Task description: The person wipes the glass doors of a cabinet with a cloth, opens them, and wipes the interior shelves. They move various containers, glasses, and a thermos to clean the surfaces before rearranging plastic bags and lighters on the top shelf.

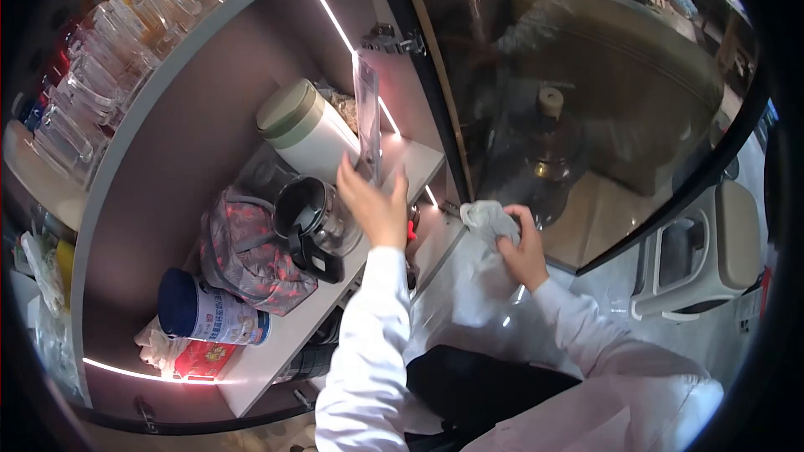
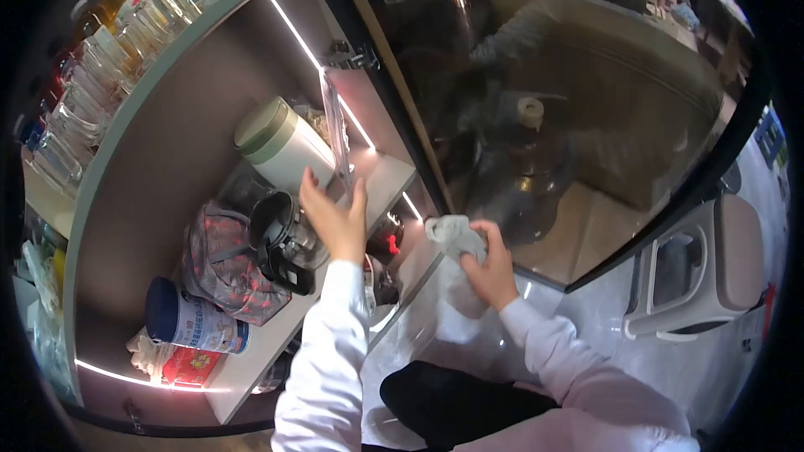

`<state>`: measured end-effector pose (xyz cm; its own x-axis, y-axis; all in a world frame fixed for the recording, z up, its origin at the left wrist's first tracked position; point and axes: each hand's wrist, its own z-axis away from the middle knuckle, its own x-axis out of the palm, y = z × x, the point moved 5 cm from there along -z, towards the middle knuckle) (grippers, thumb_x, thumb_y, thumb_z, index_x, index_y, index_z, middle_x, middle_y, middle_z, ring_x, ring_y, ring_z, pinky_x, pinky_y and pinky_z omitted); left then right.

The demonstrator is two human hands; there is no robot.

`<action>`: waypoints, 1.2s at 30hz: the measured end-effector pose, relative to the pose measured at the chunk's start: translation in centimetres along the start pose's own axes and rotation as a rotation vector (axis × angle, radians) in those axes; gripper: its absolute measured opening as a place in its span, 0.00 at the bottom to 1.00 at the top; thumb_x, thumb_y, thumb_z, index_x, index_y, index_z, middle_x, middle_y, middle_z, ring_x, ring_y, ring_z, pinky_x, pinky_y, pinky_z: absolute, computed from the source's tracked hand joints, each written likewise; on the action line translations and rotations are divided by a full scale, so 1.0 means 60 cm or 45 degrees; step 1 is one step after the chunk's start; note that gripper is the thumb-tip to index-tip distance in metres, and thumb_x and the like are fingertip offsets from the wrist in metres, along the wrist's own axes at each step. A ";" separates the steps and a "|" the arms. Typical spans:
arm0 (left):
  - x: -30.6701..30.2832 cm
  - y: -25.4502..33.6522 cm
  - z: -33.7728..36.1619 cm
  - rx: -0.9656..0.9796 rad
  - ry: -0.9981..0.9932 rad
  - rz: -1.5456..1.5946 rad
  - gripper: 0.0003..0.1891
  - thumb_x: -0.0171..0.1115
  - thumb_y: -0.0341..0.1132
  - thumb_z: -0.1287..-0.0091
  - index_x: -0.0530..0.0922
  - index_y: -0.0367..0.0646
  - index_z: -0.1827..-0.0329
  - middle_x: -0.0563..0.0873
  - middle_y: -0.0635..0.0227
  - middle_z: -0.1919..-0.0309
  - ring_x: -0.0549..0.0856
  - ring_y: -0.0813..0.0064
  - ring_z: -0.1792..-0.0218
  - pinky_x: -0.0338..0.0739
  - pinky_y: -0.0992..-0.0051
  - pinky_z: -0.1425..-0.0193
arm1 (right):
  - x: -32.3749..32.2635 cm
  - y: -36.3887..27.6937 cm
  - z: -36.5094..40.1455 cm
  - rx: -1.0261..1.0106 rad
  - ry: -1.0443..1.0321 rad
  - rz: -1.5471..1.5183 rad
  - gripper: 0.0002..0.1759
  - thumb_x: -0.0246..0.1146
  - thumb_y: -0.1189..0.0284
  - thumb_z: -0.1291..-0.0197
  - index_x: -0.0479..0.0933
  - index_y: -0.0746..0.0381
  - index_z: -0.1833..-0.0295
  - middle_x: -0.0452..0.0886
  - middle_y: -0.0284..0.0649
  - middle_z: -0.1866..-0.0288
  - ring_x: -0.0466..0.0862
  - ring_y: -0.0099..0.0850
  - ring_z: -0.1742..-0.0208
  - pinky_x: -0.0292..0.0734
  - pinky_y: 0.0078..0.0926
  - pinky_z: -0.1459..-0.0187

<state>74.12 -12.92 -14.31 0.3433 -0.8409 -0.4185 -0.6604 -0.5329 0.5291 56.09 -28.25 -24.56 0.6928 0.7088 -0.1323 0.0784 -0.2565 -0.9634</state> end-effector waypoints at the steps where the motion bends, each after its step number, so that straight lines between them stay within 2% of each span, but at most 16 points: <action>1: 0.025 -0.004 -0.025 0.005 0.021 0.007 0.38 0.71 0.37 0.46 0.62 0.32 0.35 0.67 0.48 0.39 0.69 0.55 0.39 0.66 0.65 0.38 | -0.004 0.002 0.005 -0.047 0.015 -0.018 0.23 0.58 0.78 0.52 0.67 0.59 0.46 0.79 0.43 0.60 0.79 0.30 0.58 0.73 0.26 0.54; 4: 0.082 -0.041 -0.067 -0.154 -0.167 -0.330 0.32 0.70 0.37 0.45 0.69 0.32 0.40 0.74 0.44 0.43 0.76 0.53 0.42 0.71 0.66 0.42 | -0.011 -0.019 0.012 -0.067 0.014 -0.051 0.23 0.59 0.77 0.51 0.67 0.59 0.46 0.81 0.44 0.60 0.80 0.30 0.60 0.74 0.27 0.55; 6: 0.094 -0.088 -0.078 -0.337 -0.365 -0.238 0.23 0.65 0.41 0.41 0.75 0.39 0.45 0.85 0.50 0.62 0.84 0.52 0.57 0.76 0.61 0.53 | -0.009 -0.030 0.010 0.155 -0.057 -0.074 0.22 0.58 0.77 0.51 0.67 0.60 0.46 0.81 0.45 0.59 0.81 0.31 0.57 0.74 0.25 0.54; 8: 0.041 -0.065 -0.068 -0.271 -0.126 -0.102 0.16 0.61 0.42 0.37 0.79 0.41 0.53 0.86 0.52 0.68 0.85 0.53 0.64 0.77 0.59 0.59 | 0.001 -0.062 -0.022 -0.182 0.018 0.058 0.24 0.60 0.77 0.51 0.69 0.60 0.44 0.79 0.49 0.52 0.80 0.40 0.54 0.73 0.31 0.50; 11: -0.072 -0.019 -0.028 -0.327 0.086 0.348 0.12 0.65 0.34 0.37 0.78 0.34 0.57 0.86 0.63 0.67 0.83 0.75 0.68 0.77 0.73 0.62 | 0.053 -0.110 -0.094 -0.603 -0.027 0.419 0.27 0.66 0.77 0.55 0.74 0.58 0.44 0.73 0.45 0.47 0.72 0.45 0.44 0.69 0.37 0.43; 14: -0.194 0.021 0.022 -0.577 0.163 0.794 0.11 0.62 0.31 0.34 0.75 0.35 0.52 0.84 0.64 0.62 0.83 0.77 0.66 0.79 0.76 0.63 | 0.161 -0.106 -0.170 -0.843 -0.075 0.578 0.27 0.68 0.76 0.56 0.76 0.57 0.46 0.71 0.42 0.46 0.70 0.44 0.43 0.68 0.38 0.42; 15: -0.237 0.028 0.044 -0.619 0.270 0.688 0.13 0.62 0.31 0.34 0.74 0.35 0.49 0.83 0.63 0.58 0.83 0.76 0.63 0.80 0.76 0.63 | 0.209 -0.083 -0.193 -0.941 -0.170 0.685 0.23 0.63 0.75 0.49 0.74 0.59 0.44 0.72 0.43 0.46 0.70 0.43 0.42 0.68 0.37 0.42; 18: -0.331 0.043 0.103 -0.686 0.417 0.650 0.17 0.62 0.31 0.34 0.71 0.34 0.46 0.82 0.62 0.54 0.81 0.76 0.57 0.76 0.75 0.52 | 0.319 -0.015 -0.267 -0.772 -0.376 1.029 0.19 0.48 0.73 0.41 0.70 0.63 0.44 0.76 0.44 0.49 0.72 0.39 0.42 0.68 0.35 0.43; 19: -0.362 0.027 0.131 -0.690 0.470 0.498 0.19 0.63 0.36 0.34 0.70 0.38 0.44 0.81 0.67 0.54 0.80 0.84 0.59 0.71 0.84 0.63 | 0.335 -0.016 -0.290 -0.697 -0.390 0.971 0.18 0.49 0.73 0.41 0.71 0.63 0.45 0.76 0.43 0.48 0.73 0.38 0.43 0.68 0.35 0.43; 22: -0.418 0.037 0.177 -0.739 0.605 0.449 0.16 0.62 0.33 0.33 0.71 0.39 0.46 0.81 0.69 0.54 0.79 0.84 0.59 0.70 0.85 0.63 | 0.392 -0.024 -0.313 -0.733 -0.257 1.287 0.17 0.48 0.69 0.41 0.77 0.62 0.51 0.77 0.42 0.47 0.71 0.39 0.41 0.64 0.38 0.43; 24: -0.441 0.048 0.189 -0.699 0.671 0.434 0.16 0.63 0.34 0.34 0.72 0.39 0.46 0.81 0.69 0.55 0.79 0.86 0.61 0.69 0.86 0.66 | 0.395 -0.033 -0.307 -0.652 -0.281 1.302 0.18 0.49 0.68 0.42 0.77 0.61 0.49 0.78 0.39 0.48 0.70 0.39 0.41 0.62 0.41 0.42; 26: -0.468 0.040 0.214 -0.765 0.632 0.424 0.19 0.62 0.32 0.34 0.69 0.34 0.43 0.80 0.61 0.50 0.80 0.77 0.54 0.75 0.76 0.49 | 0.376 -0.042 -0.277 -0.732 -0.233 1.218 0.16 0.51 0.67 0.43 0.79 0.58 0.52 0.79 0.38 0.50 0.71 0.39 0.42 0.62 0.42 0.42; 29: -0.472 0.040 0.227 -0.769 0.691 0.459 0.18 0.63 0.32 0.34 0.70 0.35 0.45 0.81 0.63 0.53 0.81 0.78 0.55 0.75 0.77 0.49 | 0.329 -0.068 -0.200 -0.898 -0.459 1.132 0.14 0.56 0.69 0.46 0.81 0.55 0.55 0.78 0.35 0.53 0.71 0.37 0.44 0.67 0.39 0.46; 31: -0.474 0.041 0.230 -0.795 0.701 0.463 0.17 0.63 0.32 0.34 0.70 0.35 0.46 0.82 0.63 0.54 0.81 0.78 0.56 0.75 0.77 0.50 | 0.306 -0.073 -0.149 -0.961 -0.865 0.818 0.14 0.55 0.71 0.47 0.82 0.52 0.56 0.79 0.34 0.54 0.72 0.38 0.45 0.68 0.41 0.46; 34: -0.477 0.053 0.234 -0.791 0.660 0.467 0.16 0.63 0.32 0.35 0.71 0.35 0.48 0.82 0.64 0.55 0.81 0.78 0.56 0.75 0.77 0.50 | 0.299 -0.043 -0.205 -0.818 -0.871 0.751 0.13 0.57 0.71 0.47 0.84 0.52 0.59 0.80 0.38 0.55 0.73 0.39 0.45 0.69 0.42 0.46; 36: -0.485 0.062 0.239 -0.777 0.631 0.459 0.17 0.63 0.32 0.35 0.71 0.35 0.47 0.82 0.64 0.55 0.81 0.78 0.55 0.75 0.76 0.50 | 0.311 -0.061 -0.243 -0.898 -0.689 0.917 0.13 0.55 0.71 0.46 0.84 0.52 0.60 0.80 0.36 0.52 0.74 0.40 0.45 0.70 0.43 0.45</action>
<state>52.09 10.92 -10.78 0.5274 -0.8369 0.1462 -0.3594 -0.0639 0.9310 79.16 -23.64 -20.09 0.3535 0.3939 -0.8485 0.2914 -0.9083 -0.3002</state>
